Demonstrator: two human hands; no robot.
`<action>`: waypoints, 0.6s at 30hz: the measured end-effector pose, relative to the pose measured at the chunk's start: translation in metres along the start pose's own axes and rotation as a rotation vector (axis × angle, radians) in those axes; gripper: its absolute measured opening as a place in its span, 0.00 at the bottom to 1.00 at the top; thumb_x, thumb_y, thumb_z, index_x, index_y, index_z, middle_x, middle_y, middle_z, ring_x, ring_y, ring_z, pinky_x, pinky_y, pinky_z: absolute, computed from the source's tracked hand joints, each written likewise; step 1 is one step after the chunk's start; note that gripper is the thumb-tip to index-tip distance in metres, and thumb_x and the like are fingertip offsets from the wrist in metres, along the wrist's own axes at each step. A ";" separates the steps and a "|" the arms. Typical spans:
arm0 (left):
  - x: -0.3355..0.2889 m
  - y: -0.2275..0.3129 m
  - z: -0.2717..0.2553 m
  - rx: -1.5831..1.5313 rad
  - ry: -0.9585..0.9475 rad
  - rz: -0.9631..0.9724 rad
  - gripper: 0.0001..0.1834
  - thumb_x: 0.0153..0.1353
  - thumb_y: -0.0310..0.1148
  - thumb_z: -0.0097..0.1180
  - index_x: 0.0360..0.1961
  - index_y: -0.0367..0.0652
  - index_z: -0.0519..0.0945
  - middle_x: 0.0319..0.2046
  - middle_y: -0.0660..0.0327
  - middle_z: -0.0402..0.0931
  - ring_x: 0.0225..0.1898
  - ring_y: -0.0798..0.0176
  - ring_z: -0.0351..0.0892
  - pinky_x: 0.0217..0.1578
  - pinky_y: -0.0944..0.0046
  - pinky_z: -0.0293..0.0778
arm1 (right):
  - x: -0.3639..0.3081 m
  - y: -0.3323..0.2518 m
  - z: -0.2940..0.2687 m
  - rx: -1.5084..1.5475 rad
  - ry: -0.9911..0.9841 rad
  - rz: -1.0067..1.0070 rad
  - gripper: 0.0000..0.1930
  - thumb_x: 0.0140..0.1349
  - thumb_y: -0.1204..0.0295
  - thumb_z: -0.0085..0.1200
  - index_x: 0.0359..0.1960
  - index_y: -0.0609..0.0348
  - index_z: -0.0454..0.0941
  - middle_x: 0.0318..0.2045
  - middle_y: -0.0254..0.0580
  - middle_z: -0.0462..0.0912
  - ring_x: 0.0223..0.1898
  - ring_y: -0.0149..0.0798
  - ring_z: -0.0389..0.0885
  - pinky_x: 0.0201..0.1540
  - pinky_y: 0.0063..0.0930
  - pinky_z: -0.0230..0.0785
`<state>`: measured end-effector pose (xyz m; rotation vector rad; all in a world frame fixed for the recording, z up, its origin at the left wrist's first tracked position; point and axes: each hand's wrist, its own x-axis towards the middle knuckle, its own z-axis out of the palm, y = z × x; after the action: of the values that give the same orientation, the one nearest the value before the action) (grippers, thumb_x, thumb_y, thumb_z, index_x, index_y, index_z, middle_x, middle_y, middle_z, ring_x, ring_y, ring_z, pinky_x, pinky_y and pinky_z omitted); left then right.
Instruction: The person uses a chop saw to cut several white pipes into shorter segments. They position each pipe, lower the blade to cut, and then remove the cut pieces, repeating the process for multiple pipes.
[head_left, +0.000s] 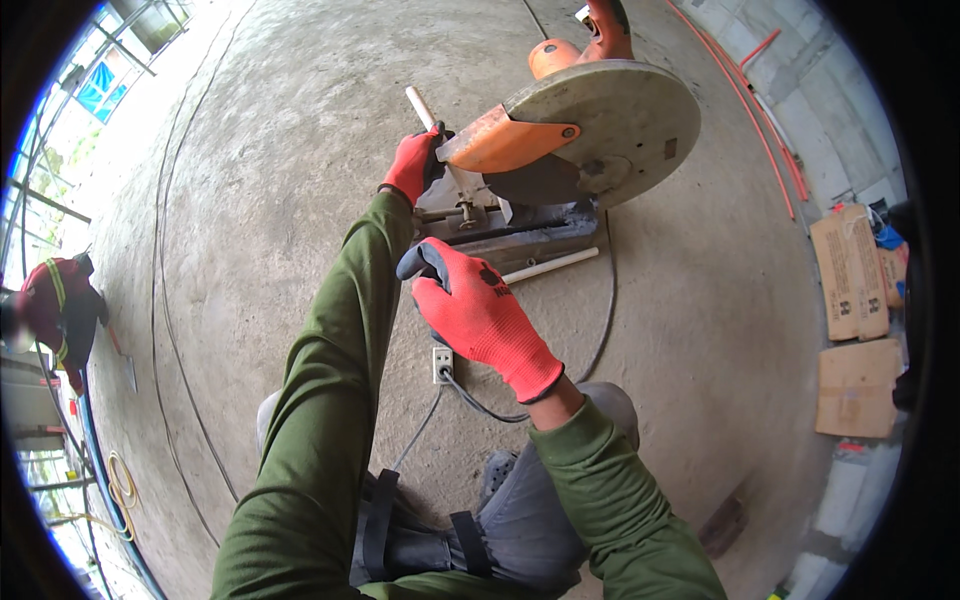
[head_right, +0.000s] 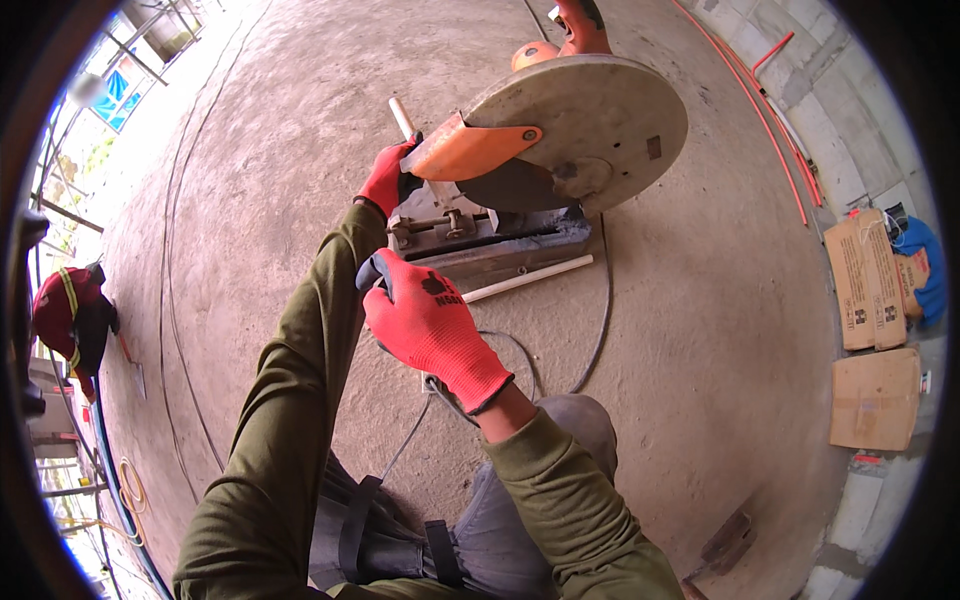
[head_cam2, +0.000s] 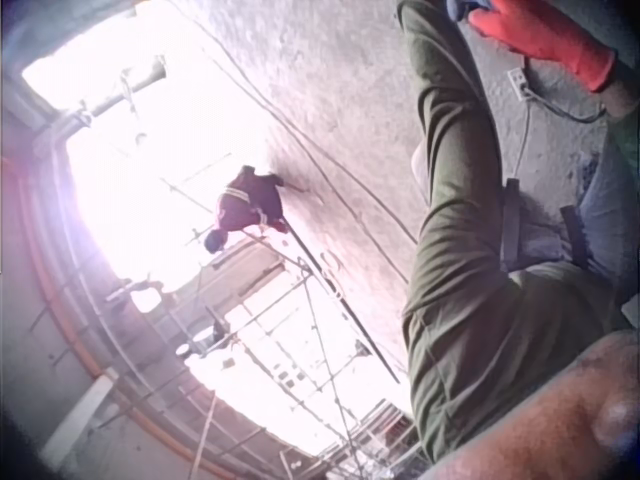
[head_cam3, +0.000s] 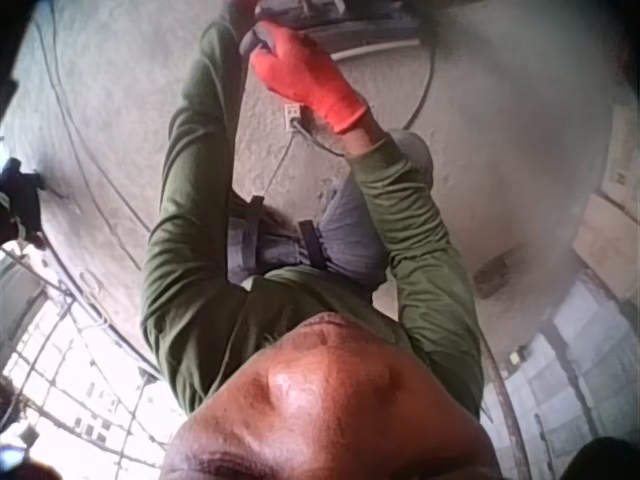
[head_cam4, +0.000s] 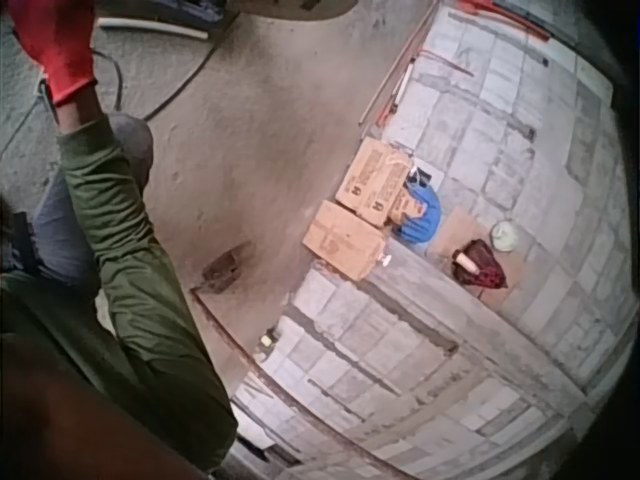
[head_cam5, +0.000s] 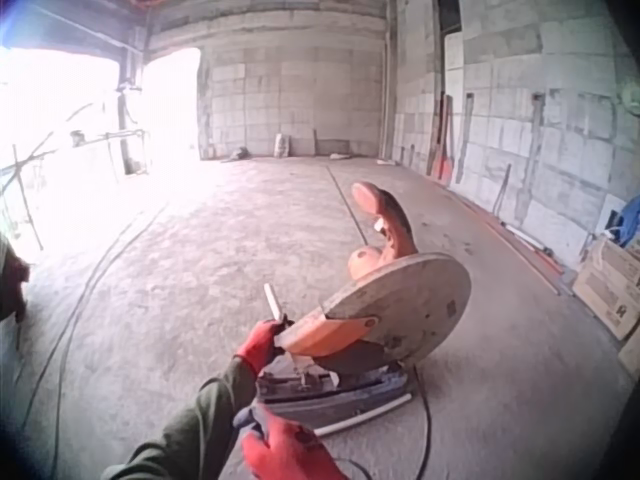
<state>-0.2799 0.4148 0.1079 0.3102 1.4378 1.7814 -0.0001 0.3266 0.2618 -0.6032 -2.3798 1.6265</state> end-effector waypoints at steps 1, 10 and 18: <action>0.003 0.000 -0.004 -0.003 -0.001 0.007 0.21 0.70 0.49 0.60 0.40 0.39 0.87 0.21 0.63 0.75 0.15 0.67 0.66 0.16 0.64 0.60 | 0.001 0.000 0.001 0.001 0.002 -0.020 0.08 0.68 0.72 0.48 0.45 0.58 0.77 0.29 0.46 0.80 0.27 0.39 0.80 0.38 0.34 0.72; 0.004 -0.004 0.003 0.014 0.025 -0.015 0.22 0.69 0.50 0.60 0.38 0.39 0.87 0.21 0.61 0.76 0.14 0.65 0.67 0.16 0.63 0.61 | 0.000 0.004 0.000 -0.015 0.018 -0.016 0.08 0.68 0.72 0.48 0.44 0.56 0.77 0.28 0.43 0.79 0.26 0.35 0.79 0.36 0.33 0.72; 0.016 -0.012 -0.005 0.058 0.089 -0.053 0.25 0.69 0.52 0.59 0.35 0.37 0.84 0.17 0.60 0.72 0.12 0.61 0.68 0.14 0.60 0.60 | 0.001 0.005 0.000 0.006 0.008 -0.007 0.08 0.68 0.71 0.48 0.44 0.55 0.77 0.25 0.40 0.78 0.23 0.31 0.77 0.32 0.31 0.71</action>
<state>-0.2881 0.4230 0.0904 0.2232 1.5479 1.7325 0.0002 0.3280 0.2574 -0.5979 -2.3678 1.6252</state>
